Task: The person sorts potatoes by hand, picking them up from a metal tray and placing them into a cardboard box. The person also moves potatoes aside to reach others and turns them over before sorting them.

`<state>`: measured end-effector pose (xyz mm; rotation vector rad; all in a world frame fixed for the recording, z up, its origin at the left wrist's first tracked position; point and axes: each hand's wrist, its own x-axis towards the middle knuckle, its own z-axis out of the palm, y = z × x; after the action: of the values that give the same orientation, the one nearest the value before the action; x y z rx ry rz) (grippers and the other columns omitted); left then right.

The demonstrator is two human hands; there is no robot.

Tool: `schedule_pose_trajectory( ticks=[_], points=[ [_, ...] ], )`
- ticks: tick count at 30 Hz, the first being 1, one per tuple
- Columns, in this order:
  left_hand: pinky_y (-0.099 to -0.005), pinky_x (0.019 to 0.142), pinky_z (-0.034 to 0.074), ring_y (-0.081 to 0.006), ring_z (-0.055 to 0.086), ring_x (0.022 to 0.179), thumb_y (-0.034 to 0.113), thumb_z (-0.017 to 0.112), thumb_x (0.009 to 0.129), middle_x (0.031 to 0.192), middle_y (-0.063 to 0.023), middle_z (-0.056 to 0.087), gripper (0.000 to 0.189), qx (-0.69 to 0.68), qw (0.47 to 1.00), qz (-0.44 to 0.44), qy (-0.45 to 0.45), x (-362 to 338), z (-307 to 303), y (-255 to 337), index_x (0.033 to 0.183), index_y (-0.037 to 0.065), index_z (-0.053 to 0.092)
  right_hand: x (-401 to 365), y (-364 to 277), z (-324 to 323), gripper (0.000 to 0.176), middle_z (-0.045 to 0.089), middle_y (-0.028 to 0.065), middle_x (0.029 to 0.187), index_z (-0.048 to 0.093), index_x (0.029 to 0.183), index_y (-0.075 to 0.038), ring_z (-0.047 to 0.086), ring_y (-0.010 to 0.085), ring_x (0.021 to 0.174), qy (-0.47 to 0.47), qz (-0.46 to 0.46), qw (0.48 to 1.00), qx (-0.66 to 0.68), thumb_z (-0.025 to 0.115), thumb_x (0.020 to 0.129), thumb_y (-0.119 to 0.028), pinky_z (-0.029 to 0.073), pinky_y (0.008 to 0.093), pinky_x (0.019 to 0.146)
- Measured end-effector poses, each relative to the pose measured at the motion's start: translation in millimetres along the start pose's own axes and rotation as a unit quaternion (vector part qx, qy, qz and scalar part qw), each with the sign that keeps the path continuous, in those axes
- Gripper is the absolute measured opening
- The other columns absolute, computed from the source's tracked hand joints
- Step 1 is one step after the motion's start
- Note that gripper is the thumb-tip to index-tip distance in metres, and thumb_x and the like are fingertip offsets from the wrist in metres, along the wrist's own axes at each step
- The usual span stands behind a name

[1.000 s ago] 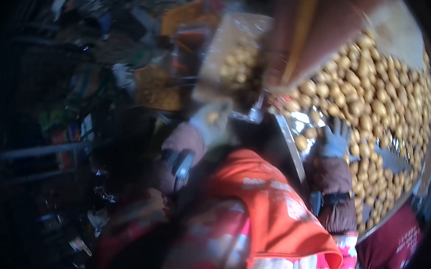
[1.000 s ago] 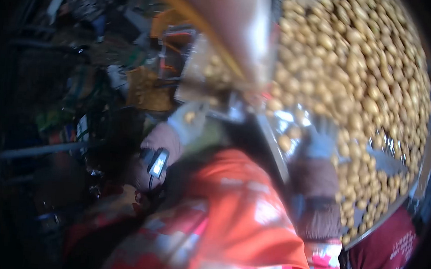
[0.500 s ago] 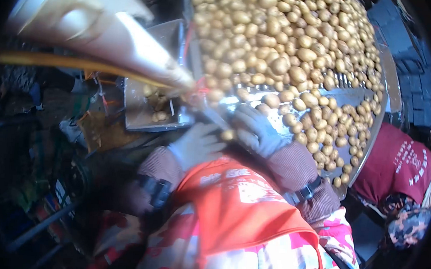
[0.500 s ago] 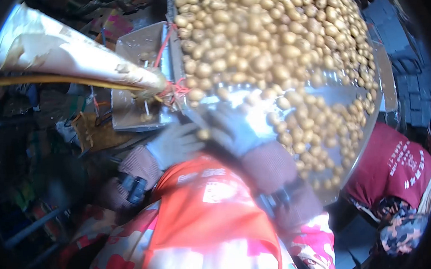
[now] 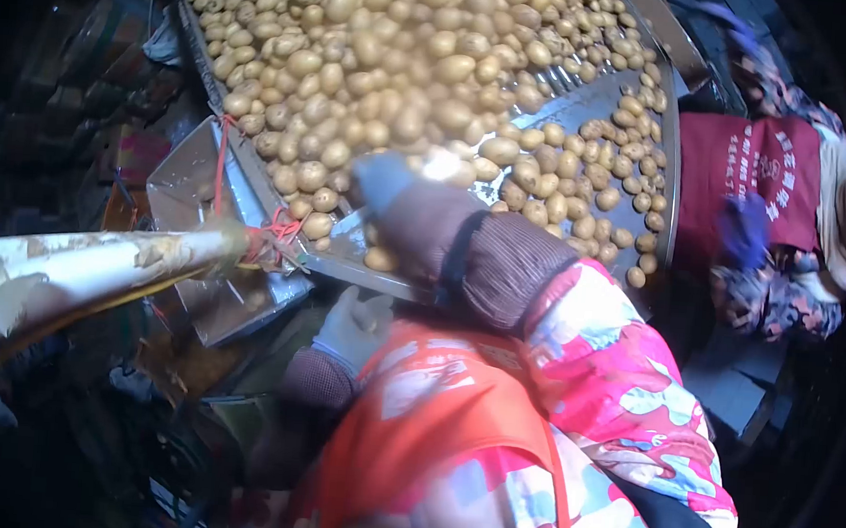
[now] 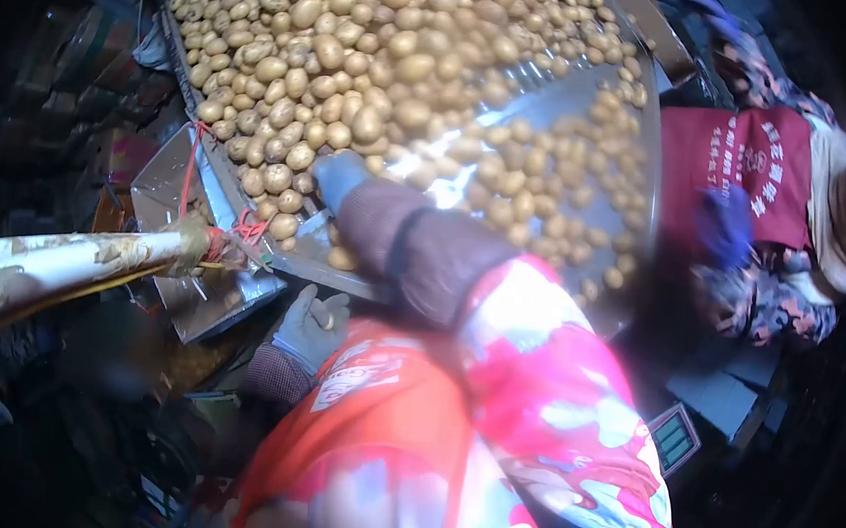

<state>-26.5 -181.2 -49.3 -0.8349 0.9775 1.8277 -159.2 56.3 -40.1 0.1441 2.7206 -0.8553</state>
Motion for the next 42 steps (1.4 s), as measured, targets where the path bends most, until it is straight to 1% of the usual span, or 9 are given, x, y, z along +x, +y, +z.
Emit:
schedule_pose_trajectory(
  ticks=[2, 6, 12, 15, 21, 24, 27, 33, 42],
  points=[
    [-0.0246, 0.062, 0.048, -0.0112, 0.053, 0.065, 0.039, 0.06, 0.099, 0.101, -0.0036, 0.066, 0.042, 0.129, 0.986, 0.091, 0.045, 34.7, -51.3, -22.1, 0.072, 0.007, 0.057, 6.0, -9.5, -6.9, 0.014, 0.074, 0.0105, 0.106, 0.075, 0.096, -0.012, 0.073, 0.0292, 0.087, -0.03, -0.046, 0.986, -0.158, 0.063, 0.091, -0.016, 0.057, 0.0435, 0.072],
    [-0.0206, 0.047, 0.038, -0.0071, 0.047, 0.058, 0.041, 0.06, 0.1, 0.109, -0.0019, 0.068, 0.034, -0.081, 0.99, -0.109, 0.03, -8.2, -10.3, 23.6, 0.091, 0.008, 0.063, 22.8, -2.0, 25.8, 0.012, 0.073, 0.0058, 0.108, 0.076, 0.097, -0.017, 0.072, 0.0236, 0.097, -0.018, -0.004, 0.989, -0.146, 0.067, 0.089, -0.018, 0.053, 0.0398, 0.074],
    [-0.0161, 0.046, 0.035, -0.0032, 0.043, 0.059, 0.038, 0.054, 0.103, 0.129, -0.0032, 0.061, 0.036, 0.11, 0.993, -0.016, -0.049, 0.6, -6.6, 15.6, 0.129, 0.014, 0.058, -39.3, 3.8, -24.1, 0.051, 0.065, 0.0097, 0.114, 0.072, 0.104, -0.014, 0.061, 0.0279, 0.109, 0.038, -0.114, 0.965, -0.234, 0.083, 0.057, -0.03, 0.048, 0.0372, 0.094],
    [-0.0156, 0.046, 0.034, -0.0026, 0.043, 0.06, 0.038, 0.053, 0.104, 0.139, -0.0045, 0.055, 0.039, 0.043, 0.996, -0.029, -0.067, -18.0, 23.8, 23.0, 0.136, 0.015, 0.055, -72.6, 3.6, -13.2, 0.021, 0.067, 0.0033, 0.109, 0.073, 0.104, -0.018, 0.061, 0.0232, 0.108, 0.183, -0.135, 0.948, -0.221, 0.066, 0.086, -0.026, 0.042, 0.04, 0.094],
    [-0.018, 0.04, 0.029, -0.0052, 0.037, 0.048, 0.033, 0.054, 0.103, 0.1, -0.0002, 0.062, 0.025, -0.044, 0.968, -0.083, -0.232, -2.0, 18.4, 24.7, 0.115, 0.011, 0.059, -140.6, 8.8, 14.4, 0.028, 0.062, 0.019, 0.111, 0.064, 0.104, -0.006, 0.059, 0.0329, 0.106, 0.146, -0.287, 0.946, 0.035, 0.067, 0.084, -0.026, 0.046, 0.0448, 0.091],
    [-0.023, 0.037, 0.024, -0.0079, 0.034, 0.042, 0.034, 0.052, 0.103, 0.066, 0.0016, 0.049, 0.029, 0.107, 0.993, -0.034, -0.028, -36.5, 24.2, 27.1, 0.085, 0.012, 0.052, -139.4, 42.2, -58.3, 0.034, 0.064, 0.0189, 0.119, 0.064, 0.119, -0.006, 0.059, 0.0348, 0.114, 0.199, -0.015, 0.976, 0.088, 0.063, 0.088, -0.02, 0.047, 0.0451, 0.098],
    [-0.0258, 0.049, 0.029, -0.0109, 0.038, 0.057, 0.032, 0.052, 0.103, 0.078, -0.0007, 0.051, 0.023, 0.088, 0.996, -0.017, 0.017, -68.6, -39.9, 27.9, 0.095, 0.011, 0.052, -110.1, 142.6, -78.2, 0.052, 0.05, 0.0151, 0.148, 0.056, 0.137, -0.012, 0.053, 0.0378, 0.129, 0.199, 0.117, 0.964, -0.128, 0.065, 0.088, -0.024, 0.042, 0.0432, 0.111],
    [-0.0315, 0.073, 0.038, -0.0168, 0.048, 0.087, 0.029, 0.05, 0.103, 0.101, -0.0054, 0.056, 0.023, 0.04, 0.985, 0.085, 0.143, -126.6, -214.5, 63.5, 0.114, 0.009, 0.052, -106.6, 107.9, -72.2, 0.051, 0.056, 0.0105, 0.133, 0.054, 0.14, -0.026, 0.06, 0.033, 0.117, 0.054, 0.185, 0.951, -0.242, 0.064, 0.09, -0.033, 0.05, 0.0478, 0.094],
    [-0.0372, 0.101, 0.05, -0.0241, 0.058, 0.122, 0.028, 0.049, 0.105, 0.129, -0.0113, 0.062, 0.037, 0.034, 0.997, -0.02, -0.061, -41.1, 7.5, 34.7, 0.134, 0.006, 0.053, -139.6, 69.9, -73.1, 0.05, 0.062, 0.0128, 0.113, 0.067, 0.121, -0.007, 0.063, 0.0238, 0.106, 0.194, 0.107, 0.96, 0.172, 0.085, 0.076, -0.02, 0.054, 0.0356, 0.092]
  ],
)
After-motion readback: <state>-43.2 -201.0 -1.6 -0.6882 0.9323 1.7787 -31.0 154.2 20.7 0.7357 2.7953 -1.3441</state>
